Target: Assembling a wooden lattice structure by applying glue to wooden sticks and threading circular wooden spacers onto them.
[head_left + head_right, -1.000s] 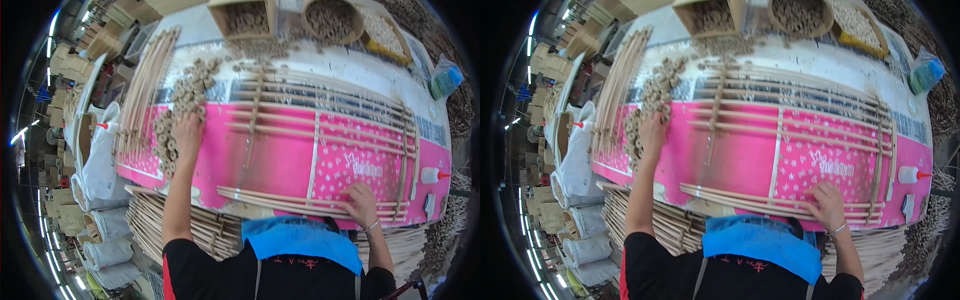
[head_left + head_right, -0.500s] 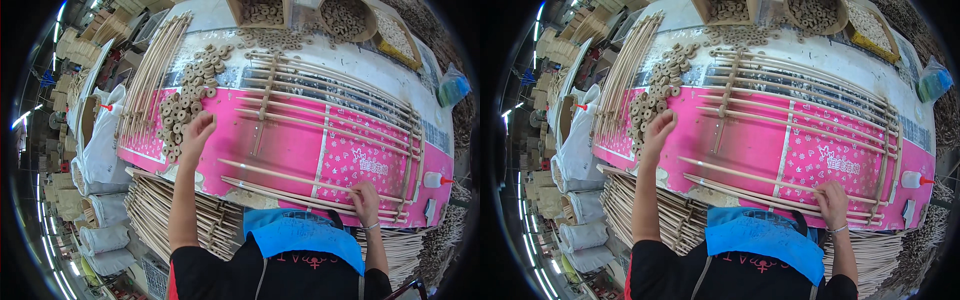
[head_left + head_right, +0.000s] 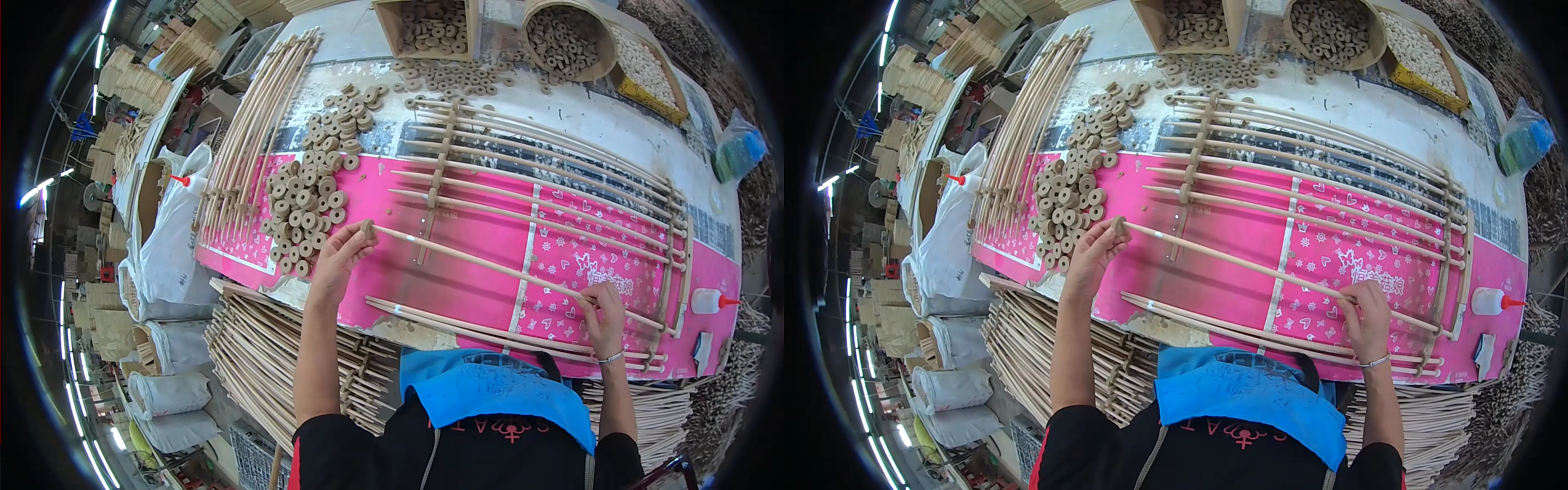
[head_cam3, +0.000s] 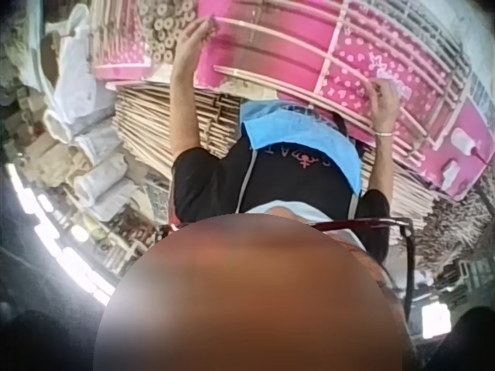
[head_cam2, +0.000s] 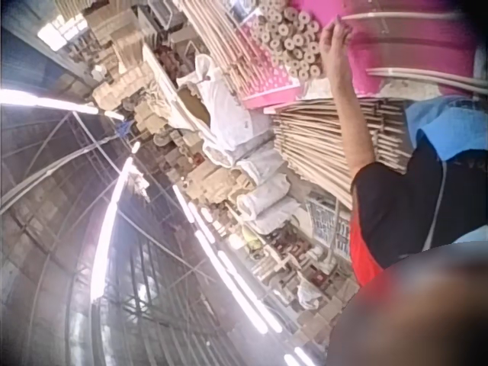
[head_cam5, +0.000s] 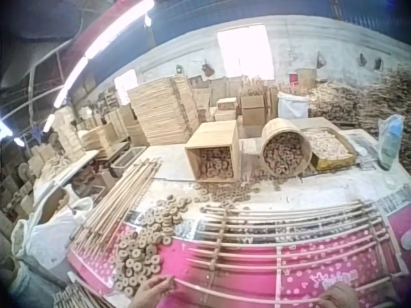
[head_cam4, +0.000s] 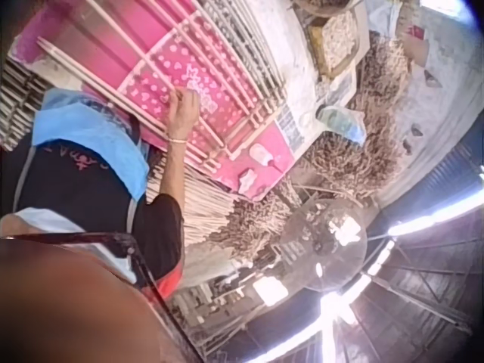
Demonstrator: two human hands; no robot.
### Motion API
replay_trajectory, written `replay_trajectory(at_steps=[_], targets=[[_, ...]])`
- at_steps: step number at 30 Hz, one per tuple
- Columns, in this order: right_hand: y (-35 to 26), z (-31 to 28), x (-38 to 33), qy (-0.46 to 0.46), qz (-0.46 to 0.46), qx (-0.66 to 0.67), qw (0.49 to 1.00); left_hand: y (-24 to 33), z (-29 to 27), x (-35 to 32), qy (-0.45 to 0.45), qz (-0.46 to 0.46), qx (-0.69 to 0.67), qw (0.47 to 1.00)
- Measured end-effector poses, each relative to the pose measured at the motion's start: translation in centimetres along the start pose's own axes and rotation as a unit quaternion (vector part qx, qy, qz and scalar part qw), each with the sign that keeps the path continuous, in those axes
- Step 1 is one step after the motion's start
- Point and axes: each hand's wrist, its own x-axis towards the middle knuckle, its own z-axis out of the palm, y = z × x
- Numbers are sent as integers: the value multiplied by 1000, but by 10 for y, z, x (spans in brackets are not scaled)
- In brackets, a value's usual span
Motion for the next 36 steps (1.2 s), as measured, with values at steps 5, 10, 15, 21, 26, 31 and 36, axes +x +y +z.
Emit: replay_trajectory(at_steps=[5, 10, 15, 21, 26, 31, 36], targets=[[2, 1, 0, -2, -15, -9, 1000, -5, 8, 1, 10, 1, -59, 998], [4, 2, -2, 5, -17, -11, 1000, -8, 16, 5, 21, 1, -73, 997], [1, 6, 3, 18, -8, -14, 1000, -13, 36, 2, -9, -27, -31, 999], [4, 1, 19, 38, -47, -59, 996, -11, 63, 1, -17, -39, -4, 999], [3, -5, 29, 53, -29, -86, 994, -25, 65, 13, -33, -29, -12, 999], [21, 5, 48, 30, -53, -64, 996, -21, 70, 11, 3, -23, 44, 999], [30, 11, 57, 46, -41, -39, 997, -31, 67, 24, -18, -21, 11, 1000]])
